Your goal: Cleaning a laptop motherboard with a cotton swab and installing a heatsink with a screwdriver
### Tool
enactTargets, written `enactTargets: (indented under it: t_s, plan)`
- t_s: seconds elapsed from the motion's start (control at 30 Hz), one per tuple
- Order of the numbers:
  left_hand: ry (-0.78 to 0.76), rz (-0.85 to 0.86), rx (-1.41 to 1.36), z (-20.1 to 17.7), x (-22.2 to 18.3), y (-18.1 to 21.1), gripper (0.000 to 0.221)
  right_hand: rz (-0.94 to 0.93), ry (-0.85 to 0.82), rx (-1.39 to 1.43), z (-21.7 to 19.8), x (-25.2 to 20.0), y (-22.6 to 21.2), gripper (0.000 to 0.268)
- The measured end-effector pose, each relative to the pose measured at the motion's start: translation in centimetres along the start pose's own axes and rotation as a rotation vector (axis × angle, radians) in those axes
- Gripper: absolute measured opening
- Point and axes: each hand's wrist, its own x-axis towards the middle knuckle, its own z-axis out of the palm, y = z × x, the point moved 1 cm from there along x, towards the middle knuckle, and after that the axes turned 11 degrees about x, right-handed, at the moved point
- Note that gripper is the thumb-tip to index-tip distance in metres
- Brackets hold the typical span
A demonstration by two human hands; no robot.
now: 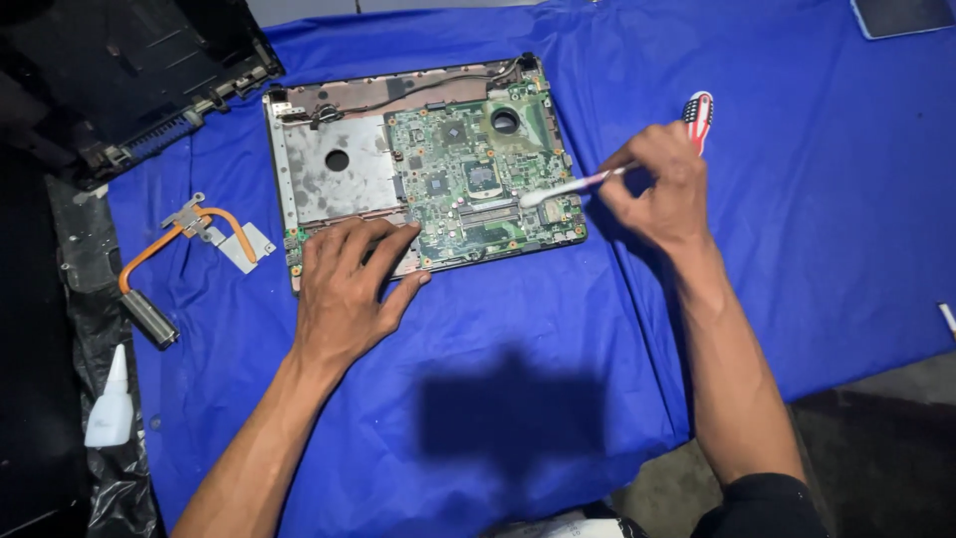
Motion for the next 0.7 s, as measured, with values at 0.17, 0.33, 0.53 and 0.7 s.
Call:
enactTargets:
  t_s: [0.17,0.33,0.53,0.7]
  plan:
    - [0.0,-0.014,-0.017,0.0,0.0,0.2,0.045,-0.065,0.067,-0.105,0.4,-0.6,1.6,0.023]
    - [-0.012,-0.006,-0.036,-0.3,0.0,0.0,0.045,-0.112,0.099,-0.103,-0.2,-0.4,1.6,0.028]
    - [0.0,-0.009,-0.034,-0.4,0.1,0.2,0.043,-0.149,0.076,-0.06,-0.4,-0.3,1.5,0.025]
    - [-0.008,-0.009,-0.053,-0.3,0.1,0.0,0.043,-0.174,0.053,-0.018,0.3,-0.3,-0.1,0.027]
